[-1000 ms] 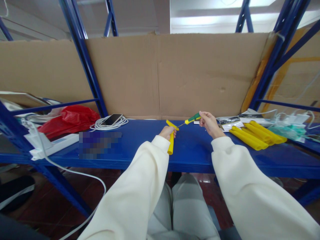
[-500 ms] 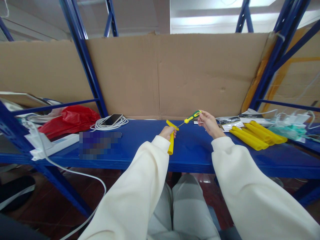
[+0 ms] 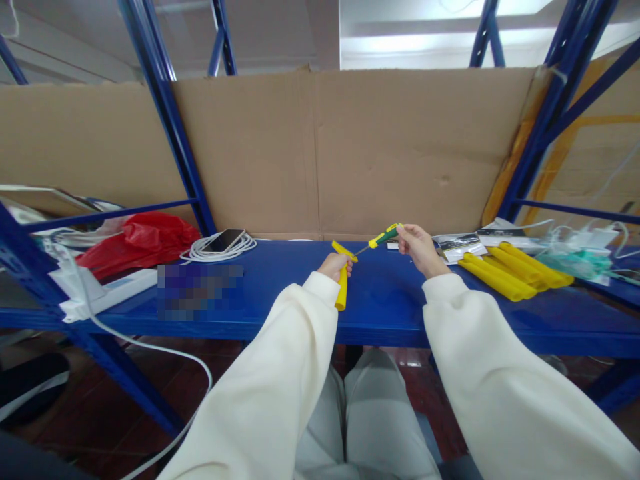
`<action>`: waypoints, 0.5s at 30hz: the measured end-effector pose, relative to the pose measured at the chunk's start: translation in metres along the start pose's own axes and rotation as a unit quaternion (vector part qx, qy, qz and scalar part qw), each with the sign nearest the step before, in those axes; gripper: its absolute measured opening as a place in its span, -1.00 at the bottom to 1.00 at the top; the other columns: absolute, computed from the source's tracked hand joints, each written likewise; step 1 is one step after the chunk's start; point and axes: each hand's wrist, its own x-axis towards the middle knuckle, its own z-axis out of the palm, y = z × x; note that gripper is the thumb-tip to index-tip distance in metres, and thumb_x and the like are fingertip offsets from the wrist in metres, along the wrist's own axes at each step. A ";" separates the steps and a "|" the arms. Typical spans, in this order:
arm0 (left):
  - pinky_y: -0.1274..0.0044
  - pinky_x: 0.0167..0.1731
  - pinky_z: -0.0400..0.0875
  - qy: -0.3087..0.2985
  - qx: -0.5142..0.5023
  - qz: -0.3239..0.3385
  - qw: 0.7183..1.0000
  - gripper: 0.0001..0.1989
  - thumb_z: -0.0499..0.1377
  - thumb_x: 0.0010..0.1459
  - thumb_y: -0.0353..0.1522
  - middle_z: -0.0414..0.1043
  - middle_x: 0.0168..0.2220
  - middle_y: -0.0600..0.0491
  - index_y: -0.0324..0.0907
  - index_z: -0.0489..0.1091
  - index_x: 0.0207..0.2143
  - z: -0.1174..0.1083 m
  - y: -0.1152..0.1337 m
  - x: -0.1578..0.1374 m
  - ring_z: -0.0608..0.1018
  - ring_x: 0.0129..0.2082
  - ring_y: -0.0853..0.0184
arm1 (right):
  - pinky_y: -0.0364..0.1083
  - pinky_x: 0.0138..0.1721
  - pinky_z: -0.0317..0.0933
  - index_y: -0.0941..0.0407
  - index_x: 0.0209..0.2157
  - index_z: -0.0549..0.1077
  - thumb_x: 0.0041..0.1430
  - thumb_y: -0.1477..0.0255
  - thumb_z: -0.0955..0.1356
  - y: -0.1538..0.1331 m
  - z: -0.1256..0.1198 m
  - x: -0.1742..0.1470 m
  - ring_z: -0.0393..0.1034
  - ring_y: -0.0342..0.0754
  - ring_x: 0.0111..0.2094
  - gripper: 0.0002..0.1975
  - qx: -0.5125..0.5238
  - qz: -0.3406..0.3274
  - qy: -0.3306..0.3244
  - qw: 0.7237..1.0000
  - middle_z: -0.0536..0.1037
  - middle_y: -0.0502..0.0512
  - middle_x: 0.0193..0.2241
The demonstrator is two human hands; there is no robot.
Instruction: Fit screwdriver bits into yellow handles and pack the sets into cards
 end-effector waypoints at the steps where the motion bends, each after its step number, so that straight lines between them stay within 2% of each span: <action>1: 0.44 -0.34 0.44 0.005 -0.001 -0.010 1.000 -0.78 0.15 0.26 -0.29 0.47 -0.32 -0.14 -0.30 0.44 -0.19 0.001 0.000 0.000 0.50 -0.30 0.28 | -0.22 -0.72 0.01 0.08 -0.42 0.34 -0.21 0.12 0.55 0.000 0.000 0.000 0.13 -0.26 -0.72 -0.54 0.000 0.000 0.000 1.000 0.31 -0.19 -0.73; 3: 0.37 -0.18 0.48 0.004 -0.006 -0.020 1.000 -0.70 0.15 0.27 -0.26 0.44 -0.07 -0.14 -0.26 0.40 -0.04 0.002 0.001 0.000 0.51 -0.15 0.26 | -0.23 -0.72 0.02 0.08 -0.43 0.33 -0.20 0.12 0.55 0.000 0.000 0.000 0.13 -0.26 -0.72 -0.54 -0.003 -0.001 0.000 1.000 0.31 -0.19 -0.73; 5: 0.31 -0.09 0.46 0.000 -0.009 -0.028 1.000 -0.65 0.15 0.27 -0.25 0.37 0.04 -0.11 -0.20 0.36 0.05 0.002 0.001 0.000 0.50 -0.07 0.24 | -0.23 -0.72 0.01 0.07 -0.43 0.32 -0.19 0.12 0.54 0.000 0.000 0.000 0.13 -0.26 -0.72 -0.55 -0.007 -0.002 0.000 1.000 0.30 -0.18 -0.74; 15: 0.32 -0.11 0.47 0.013 0.004 -0.039 0.999 -0.66 0.15 0.27 -0.25 0.38 0.03 -0.11 -0.21 0.36 0.04 0.003 0.002 0.000 0.50 -0.08 0.26 | -0.23 -0.73 -0.01 0.07 -0.47 0.29 -0.24 0.09 0.55 -0.001 0.001 0.000 0.12 -0.27 -0.74 -0.50 -0.013 -0.002 0.020 1.000 0.29 -0.19 -0.75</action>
